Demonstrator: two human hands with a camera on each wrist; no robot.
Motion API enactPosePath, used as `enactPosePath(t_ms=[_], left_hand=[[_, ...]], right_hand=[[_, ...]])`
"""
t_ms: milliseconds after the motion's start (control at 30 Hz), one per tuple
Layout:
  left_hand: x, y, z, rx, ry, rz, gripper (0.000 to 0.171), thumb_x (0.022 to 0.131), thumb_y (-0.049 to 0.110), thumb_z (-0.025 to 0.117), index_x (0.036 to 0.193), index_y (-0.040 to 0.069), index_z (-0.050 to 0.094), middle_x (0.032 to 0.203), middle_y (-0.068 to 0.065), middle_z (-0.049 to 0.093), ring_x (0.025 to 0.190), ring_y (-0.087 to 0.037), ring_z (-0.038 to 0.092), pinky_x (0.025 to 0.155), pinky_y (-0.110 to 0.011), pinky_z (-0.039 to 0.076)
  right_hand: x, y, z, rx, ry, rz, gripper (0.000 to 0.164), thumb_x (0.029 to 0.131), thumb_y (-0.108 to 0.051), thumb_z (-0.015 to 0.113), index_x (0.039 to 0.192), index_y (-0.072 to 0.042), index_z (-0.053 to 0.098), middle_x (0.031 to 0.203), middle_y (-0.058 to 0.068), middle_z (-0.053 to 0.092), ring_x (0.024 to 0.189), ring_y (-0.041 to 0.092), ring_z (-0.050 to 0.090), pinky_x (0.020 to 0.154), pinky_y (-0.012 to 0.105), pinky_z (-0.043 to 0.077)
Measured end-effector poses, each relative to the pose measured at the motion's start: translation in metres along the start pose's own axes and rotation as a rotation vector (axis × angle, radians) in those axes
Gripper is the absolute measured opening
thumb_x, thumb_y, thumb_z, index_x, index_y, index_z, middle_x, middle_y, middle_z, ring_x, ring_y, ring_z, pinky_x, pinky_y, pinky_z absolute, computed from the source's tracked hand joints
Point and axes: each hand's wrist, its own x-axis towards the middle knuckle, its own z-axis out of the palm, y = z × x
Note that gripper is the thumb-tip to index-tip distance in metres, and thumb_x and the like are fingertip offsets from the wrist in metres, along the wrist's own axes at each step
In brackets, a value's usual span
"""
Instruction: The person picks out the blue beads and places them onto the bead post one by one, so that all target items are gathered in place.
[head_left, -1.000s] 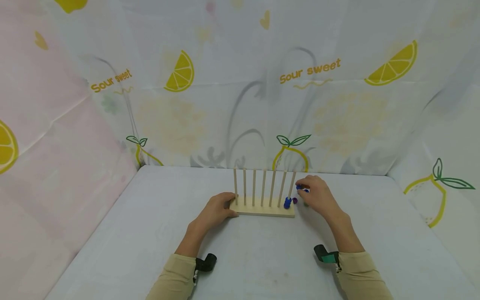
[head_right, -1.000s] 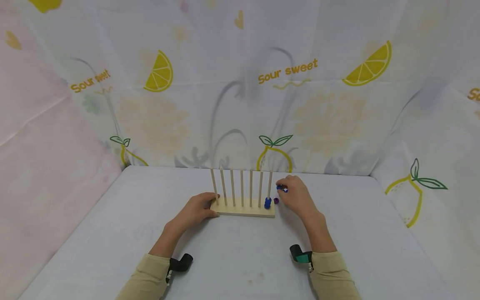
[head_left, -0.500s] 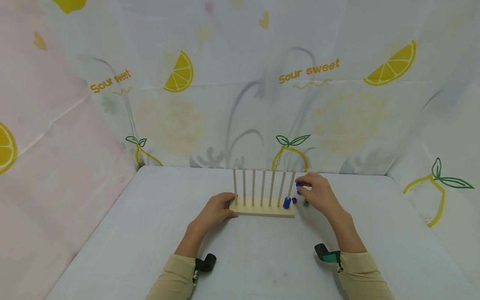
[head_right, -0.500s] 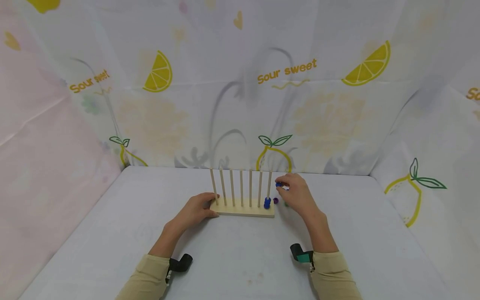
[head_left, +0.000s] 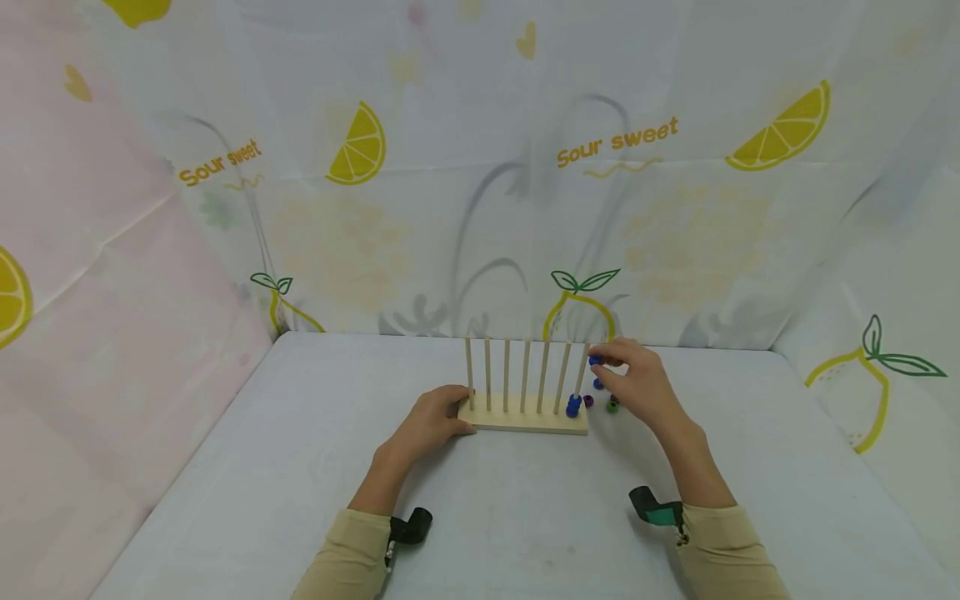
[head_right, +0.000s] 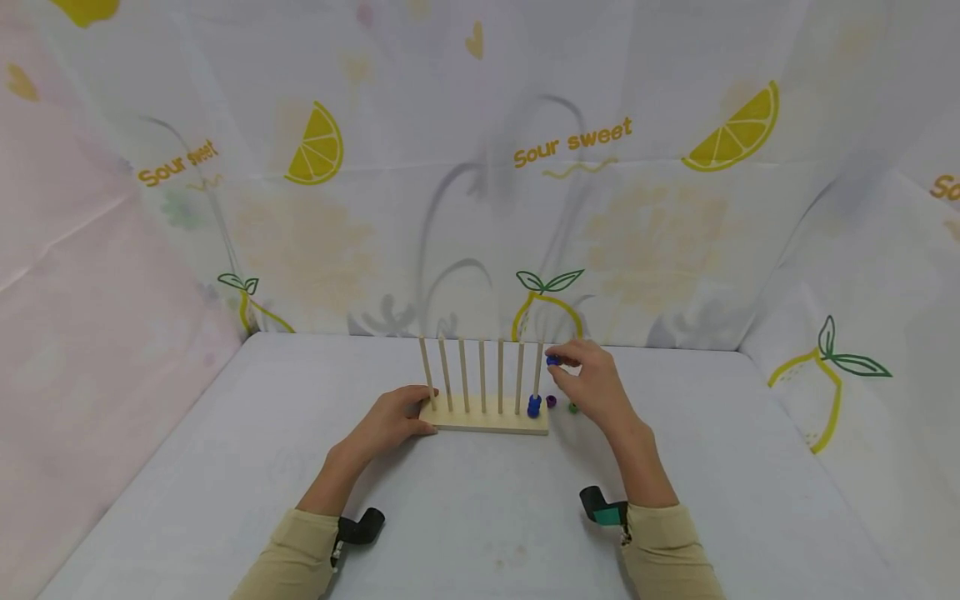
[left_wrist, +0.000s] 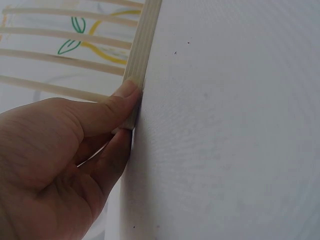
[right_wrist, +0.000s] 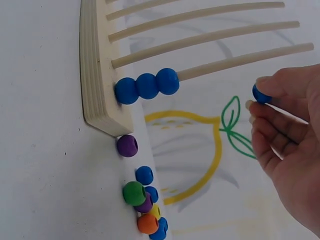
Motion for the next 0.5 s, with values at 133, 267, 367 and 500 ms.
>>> enactPosePath(t_ms=[133,267,367,500], left_hand=[[-0.001,0.001,0.0,0.0,-0.001,0.001,0.058,0.08,0.009,0.081,0.133,0.001,0.06,0.14,-0.016,0.058,0.136,-0.034,0.051,0.114,-0.049,0.041],[-0.001,0.002,-0.001,-0.002,-0.002,-0.002,0.058,0.08,0.008,0.081,0.134,0.001,0.06,0.14,-0.016,0.058,0.135,-0.034,0.051,0.114,-0.049,0.041],[0.0,0.002,-0.001,-0.005,-0.003,-0.006,0.057,0.081,0.008,0.081,0.134,0.001,0.06,0.14,-0.015,0.058,0.136,-0.033,0.051,0.115,-0.048,0.041],[0.0,0.002,-0.001,-0.003,-0.003,-0.003,0.057,0.08,0.008,0.081,0.133,0.001,0.06,0.14,-0.015,0.059,0.135,-0.033,0.051,0.114,-0.048,0.041]], right_hand=[[0.001,-0.004,-0.003,0.037,0.02,0.004,0.023,0.082,0.0,0.075,0.105,-0.005,0.075,0.09,0.006,0.07,0.084,0.018,0.061,0.073,0.021,0.049],[0.002,-0.009,-0.006,0.071,0.029,0.016,0.022,0.083,-0.001,0.074,0.105,-0.006,0.075,0.092,0.005,0.07,0.085,0.015,0.06,0.074,0.013,0.047],[0.002,-0.012,-0.008,0.088,0.03,0.028,0.021,0.085,-0.002,0.074,0.105,-0.007,0.075,0.094,0.005,0.07,0.086,0.011,0.059,0.076,0.008,0.045],[0.003,-0.014,-0.01,0.095,0.036,0.029,0.021,0.086,-0.003,0.074,0.107,-0.007,0.075,0.095,0.004,0.069,0.087,0.007,0.057,0.075,0.005,0.044]])
